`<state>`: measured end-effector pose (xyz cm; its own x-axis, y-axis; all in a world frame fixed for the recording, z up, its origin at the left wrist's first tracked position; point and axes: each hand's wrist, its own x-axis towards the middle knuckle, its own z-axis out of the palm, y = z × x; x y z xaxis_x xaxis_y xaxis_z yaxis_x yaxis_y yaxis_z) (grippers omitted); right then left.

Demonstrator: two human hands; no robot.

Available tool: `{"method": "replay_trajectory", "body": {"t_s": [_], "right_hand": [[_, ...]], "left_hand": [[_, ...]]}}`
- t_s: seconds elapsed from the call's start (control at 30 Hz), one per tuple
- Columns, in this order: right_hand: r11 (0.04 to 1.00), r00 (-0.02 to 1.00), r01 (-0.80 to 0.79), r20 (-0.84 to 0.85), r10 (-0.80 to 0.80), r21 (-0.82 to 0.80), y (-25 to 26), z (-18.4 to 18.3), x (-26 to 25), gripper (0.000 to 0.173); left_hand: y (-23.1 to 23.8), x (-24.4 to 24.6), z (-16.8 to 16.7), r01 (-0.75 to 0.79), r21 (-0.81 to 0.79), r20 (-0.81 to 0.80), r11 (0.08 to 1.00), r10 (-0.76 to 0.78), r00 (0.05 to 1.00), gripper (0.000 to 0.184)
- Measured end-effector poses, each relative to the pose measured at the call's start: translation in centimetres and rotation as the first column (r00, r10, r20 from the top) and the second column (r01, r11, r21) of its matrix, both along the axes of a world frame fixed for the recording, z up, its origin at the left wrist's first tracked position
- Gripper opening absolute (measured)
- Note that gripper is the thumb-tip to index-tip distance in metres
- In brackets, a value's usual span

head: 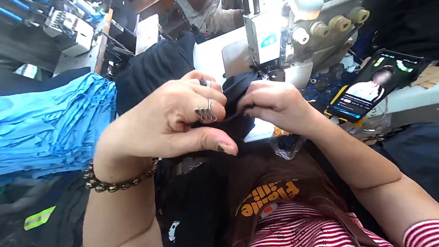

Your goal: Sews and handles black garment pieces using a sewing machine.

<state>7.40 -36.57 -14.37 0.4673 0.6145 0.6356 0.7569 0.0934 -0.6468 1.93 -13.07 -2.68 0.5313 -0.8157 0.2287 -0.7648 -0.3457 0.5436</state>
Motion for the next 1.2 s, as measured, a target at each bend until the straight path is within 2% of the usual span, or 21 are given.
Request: {"method": "replay_trajectory", "body": {"t_s": [0.13,0.27,0.33,0.53,0.7,0.8,0.87,0.93,1.07,1.13,1.2], "right_hand": [[0.999,0.993,0.018,-0.114,-0.014,0.029,-4.9,-2.6,-3.2,0.014],[0.998,0.924,0.058,-0.380,-0.042,0.031,-8.5,-8.3,-6.8,0.018],[0.996,0.897,0.069,-0.440,-0.038,0.055,-8.8,-9.6,-7.2,0.018],[0.987,0.890,0.118,-0.452,-0.056,0.109,-6.5,-10.6,-3.9,0.014],[0.978,0.878,0.142,-0.477,-0.053,0.152,-4.3,-10.8,-0.1,0.011],[0.976,0.903,0.147,-0.425,-0.066,0.160,-3.6,-10.8,1.6,0.009],[0.976,0.907,0.159,-0.412,-0.087,0.145,-3.5,-10.9,2.1,0.010],[0.975,0.908,0.173,-0.405,-0.104,0.139,-3.4,-11.0,2.4,0.011],[0.971,0.920,0.184,-0.375,-0.115,0.153,-3.3,-11.2,2.7,0.009],[0.969,0.925,0.192,-0.360,-0.124,0.159,-3.1,-11.3,2.7,0.010],[0.966,0.926,0.197,-0.355,-0.127,0.167,-3.1,-11.4,2.7,0.010]], "left_hand": [[0.1,2.9,-0.4,0.018,0.156,0.042,0.988,-0.024,0.999,0.052],[1.0,6.8,-3.5,0.003,0.262,0.001,0.965,-0.004,1.000,0.055],[1.4,8.6,-4.7,-0.026,0.300,-0.015,0.954,0.032,0.999,0.056],[3.3,12.6,-4.4,-0.214,0.298,-0.016,0.930,0.229,0.973,0.057],[5.0,14.2,-3.3,-0.332,0.239,-0.083,0.912,0.360,0.929,0.036],[4.7,15.0,-1.3,-0.228,0.263,-0.143,0.938,0.272,0.952,0.021],[3.0,15.5,0.2,-0.080,0.261,-0.211,0.962,0.137,0.968,0.021],[2.5,16.0,0.6,-0.005,0.211,-0.237,0.977,0.056,0.970,0.024],[1.2,13.5,-1.1,-0.065,0.224,-0.113,0.972,0.093,0.989,0.031],[0.5,13.0,-1.9,-0.034,0.183,-0.052,0.982,0.044,0.998,0.034],[0.2,12.6,-2.8,-0.015,0.210,0.094,0.978,-0.005,0.996,0.043]]}}
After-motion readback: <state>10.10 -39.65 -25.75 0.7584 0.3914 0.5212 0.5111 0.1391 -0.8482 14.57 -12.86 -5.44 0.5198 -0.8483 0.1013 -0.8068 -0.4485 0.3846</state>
